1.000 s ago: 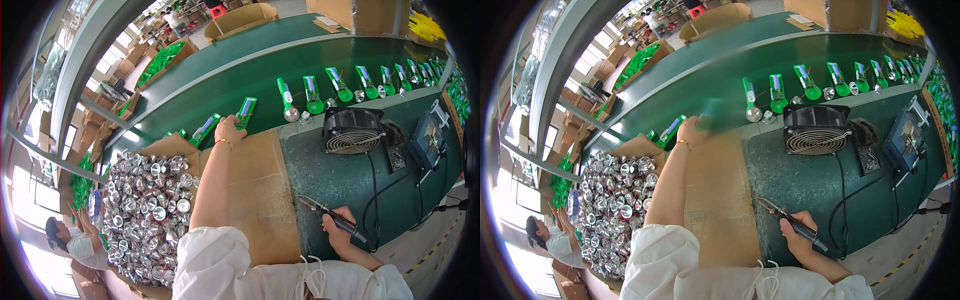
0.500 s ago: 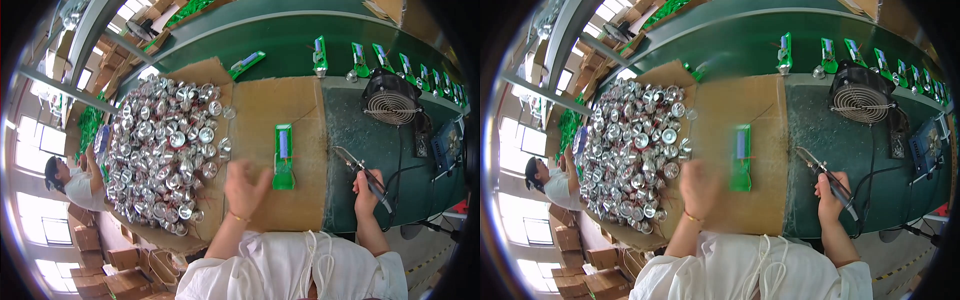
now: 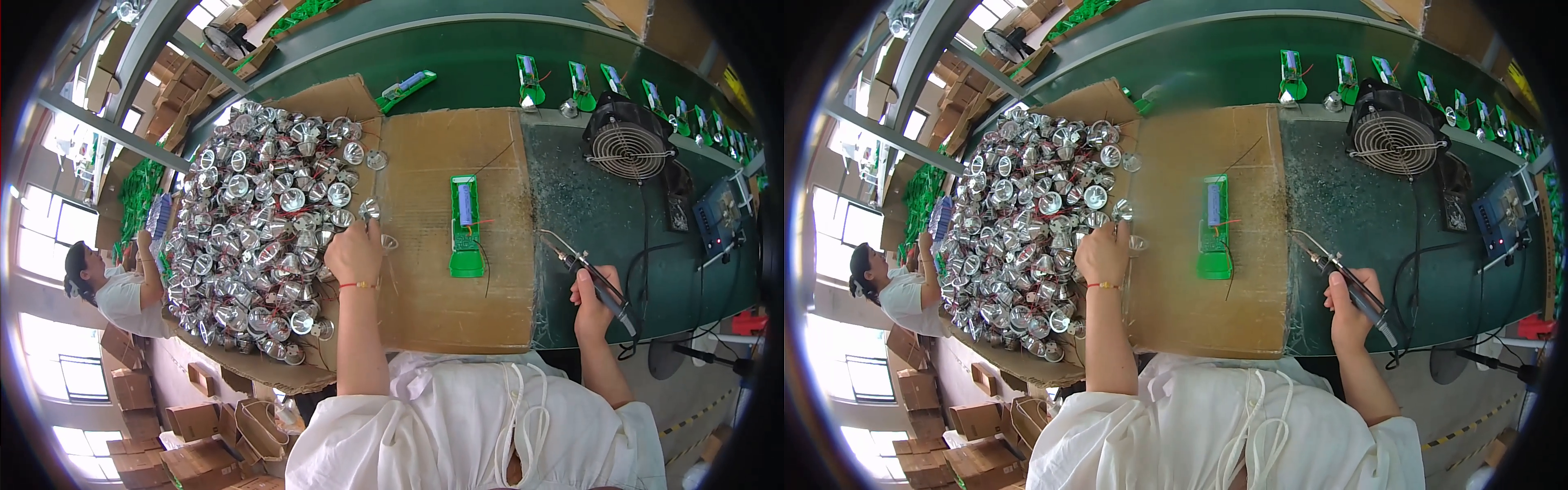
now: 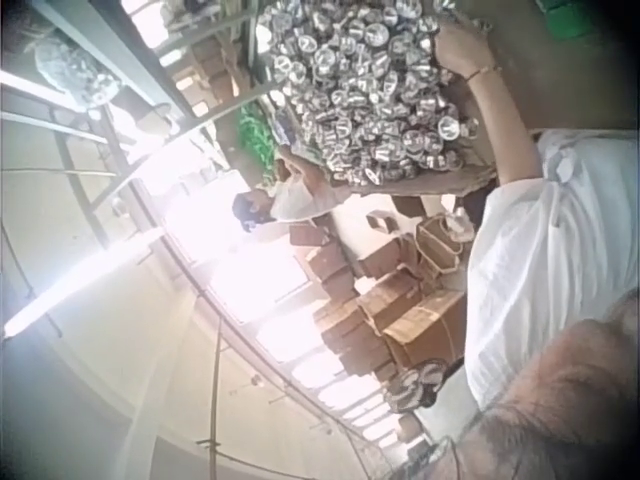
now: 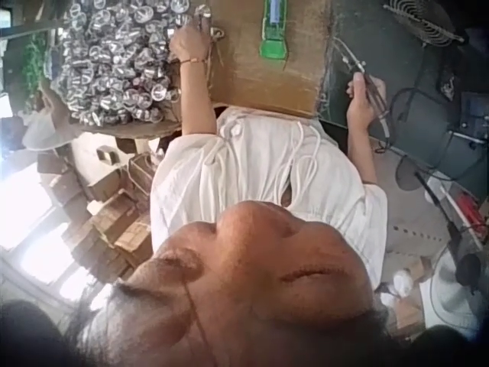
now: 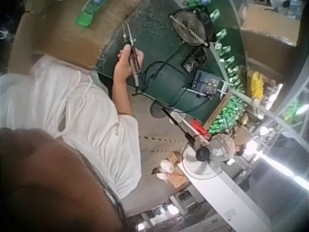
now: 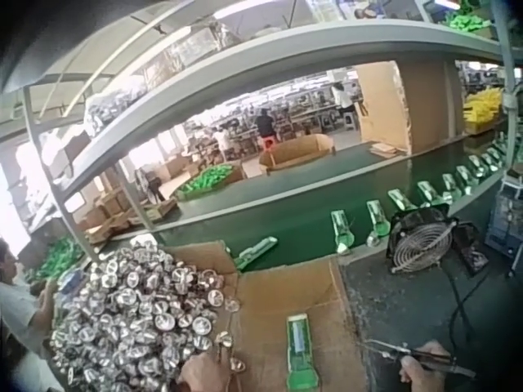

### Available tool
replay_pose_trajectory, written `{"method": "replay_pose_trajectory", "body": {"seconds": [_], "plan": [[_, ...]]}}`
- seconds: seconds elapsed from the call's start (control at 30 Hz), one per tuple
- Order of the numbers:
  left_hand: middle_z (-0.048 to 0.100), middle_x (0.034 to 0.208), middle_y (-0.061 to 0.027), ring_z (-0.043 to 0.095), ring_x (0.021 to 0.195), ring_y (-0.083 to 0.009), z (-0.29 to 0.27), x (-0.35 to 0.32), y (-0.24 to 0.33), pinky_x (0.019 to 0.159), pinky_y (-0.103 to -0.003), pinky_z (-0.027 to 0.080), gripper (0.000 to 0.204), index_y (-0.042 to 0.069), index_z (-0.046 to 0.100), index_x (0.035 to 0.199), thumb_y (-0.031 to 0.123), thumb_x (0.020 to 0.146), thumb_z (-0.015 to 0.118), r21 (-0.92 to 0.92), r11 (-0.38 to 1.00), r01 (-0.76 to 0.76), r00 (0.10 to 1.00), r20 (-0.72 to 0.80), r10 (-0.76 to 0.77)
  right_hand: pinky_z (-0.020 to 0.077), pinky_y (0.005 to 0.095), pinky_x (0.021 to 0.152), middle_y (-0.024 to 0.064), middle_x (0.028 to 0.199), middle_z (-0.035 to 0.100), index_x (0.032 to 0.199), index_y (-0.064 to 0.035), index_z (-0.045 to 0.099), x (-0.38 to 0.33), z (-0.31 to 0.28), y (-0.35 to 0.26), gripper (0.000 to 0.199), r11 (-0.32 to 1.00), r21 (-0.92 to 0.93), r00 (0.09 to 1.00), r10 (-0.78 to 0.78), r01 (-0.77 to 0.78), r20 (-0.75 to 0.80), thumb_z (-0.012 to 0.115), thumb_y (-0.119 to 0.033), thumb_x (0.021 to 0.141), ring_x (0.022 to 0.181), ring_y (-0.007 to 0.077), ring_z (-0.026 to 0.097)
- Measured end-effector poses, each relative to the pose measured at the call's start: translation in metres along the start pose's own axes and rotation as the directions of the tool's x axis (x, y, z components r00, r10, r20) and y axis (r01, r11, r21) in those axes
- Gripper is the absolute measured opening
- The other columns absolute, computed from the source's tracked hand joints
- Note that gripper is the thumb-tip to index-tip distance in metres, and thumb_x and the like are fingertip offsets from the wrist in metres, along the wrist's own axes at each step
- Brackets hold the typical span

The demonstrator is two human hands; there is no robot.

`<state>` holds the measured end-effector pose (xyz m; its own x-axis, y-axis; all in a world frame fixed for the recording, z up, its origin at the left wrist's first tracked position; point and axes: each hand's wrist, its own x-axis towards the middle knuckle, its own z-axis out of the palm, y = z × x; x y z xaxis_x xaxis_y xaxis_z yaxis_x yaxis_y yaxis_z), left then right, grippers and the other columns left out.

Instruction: Soldering electronic components and wires onto a board within a housing on an assembly line.

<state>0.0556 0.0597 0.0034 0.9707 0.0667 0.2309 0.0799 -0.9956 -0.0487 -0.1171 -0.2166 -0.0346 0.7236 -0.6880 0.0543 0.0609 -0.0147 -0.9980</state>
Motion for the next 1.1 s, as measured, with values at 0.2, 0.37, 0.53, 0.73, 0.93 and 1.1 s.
{"method": "replay_pose_trajectory", "body": {"seconds": [0.2, 0.37, 0.53, 0.73, 0.93, 1.1], "plan": [[0.056, 0.075, -0.0030, 0.056, 0.071, -0.0193, -0.016, -0.062, 0.019, 0.066, -0.033, 0.042, 0.023, 0.008, 0.056, 0.099, 0.012, 0.077, 0.055, -0.125, 0.746, -0.654, 0.738, -0.320, 0.594, 0.0362, 0.0178, 0.042, 0.0039, 0.059, 0.052, 0.078, -0.0037, 0.046, -0.012, 0.006, -0.011, 0.017, 0.999, 0.030, 1.000, 0.013, -0.014, 0.028, 0.060, -0.013, 0.080, 0.046, 0.0064, 0.046], [0.057, 0.088, -0.0087, 0.056, 0.081, -0.0238, 0.001, -0.081, 0.018, 0.075, -0.036, 0.041, 0.032, 0.006, 0.052, 0.102, 0.011, 0.072, 0.061, -0.346, 0.656, -0.670, 0.742, -0.339, 0.579, 0.0375, 0.0180, 0.042, 0.0051, 0.059, 0.053, 0.080, -0.0027, 0.045, -0.020, 0.013, -0.014, 0.018, 0.999, 0.043, 0.995, 0.012, -0.017, 0.103, 0.060, -0.012, 0.080, 0.046, 0.0067, 0.047], [0.057, 0.078, -0.0144, 0.056, 0.069, -0.0320, -0.002, -0.077, 0.015, 0.058, -0.039, 0.044, 0.026, 0.004, 0.057, 0.087, 0.023, 0.072, 0.067, -0.608, 0.697, -0.381, 0.922, -0.189, 0.339, 0.0371, 0.0182, 0.042, 0.0054, 0.059, 0.053, 0.081, -0.0026, 0.044, -0.029, 0.012, -0.016, 0.018, 0.999, 0.043, 0.992, 0.014, -0.019, 0.126, 0.060, -0.011, 0.080, 0.045, 0.0069, 0.047], [0.062, 0.069, -0.0127, 0.060, 0.064, -0.0296, 0.006, -0.039, 0.049, 0.057, -0.039, 0.047, 0.036, 0.005, 0.066, 0.069, 0.038, 0.080, 0.056, -0.571, 0.809, -0.137, 0.959, 0.129, 0.254, 0.0405, 0.0196, 0.044, 0.0064, 0.060, 0.055, 0.080, -0.0009, 0.046, -0.039, 0.008, -0.024, 0.017, 0.998, 0.052, 0.993, 0.017, -0.024, 0.117, 0.061, -0.009, 0.079, 0.047, 0.0078, 0.050], [0.060, 0.068, -0.0155, 0.059, 0.066, -0.0307, 0.019, -0.045, 0.055, 0.058, -0.038, 0.046, 0.029, 0.003, 0.065, 0.072, 0.031, 0.079, 0.060, -0.805, 0.574, -0.152, 0.906, 0.119, 0.407, 0.0360, 0.0179, 0.041, 0.0044, 0.058, 0.052, 0.079, -0.0037, 0.044, -0.040, -0.002, -0.029, 0.016, 1.000, 0.013, 0.997, -0.018, 0.017, 0.077, 0.058, -0.011, 0.080, 0.045, 0.0067, 0.045], [0.060, 0.070, -0.0125, 0.057, 0.062, -0.0289, 0.002, -0.063, 0.044, 0.057, -0.038, 0.044, 0.022, 0.002, 0.065, 0.074, 0.024, 0.074, 0.066, -0.875, 0.479, -0.063, 0.907, 0.150, 0.394, 0.0389, 0.0188, 0.043, 0.0058, 0.060, 0.055, 0.081, -0.0015, 0.047, -0.035, -0.003, -0.023, 0.017, 0.998, 0.062, 0.996, 0.021, -0.026, 0.086, 0.061, -0.010, 0.080, 0.048, 0.0072, 0.049]]}}
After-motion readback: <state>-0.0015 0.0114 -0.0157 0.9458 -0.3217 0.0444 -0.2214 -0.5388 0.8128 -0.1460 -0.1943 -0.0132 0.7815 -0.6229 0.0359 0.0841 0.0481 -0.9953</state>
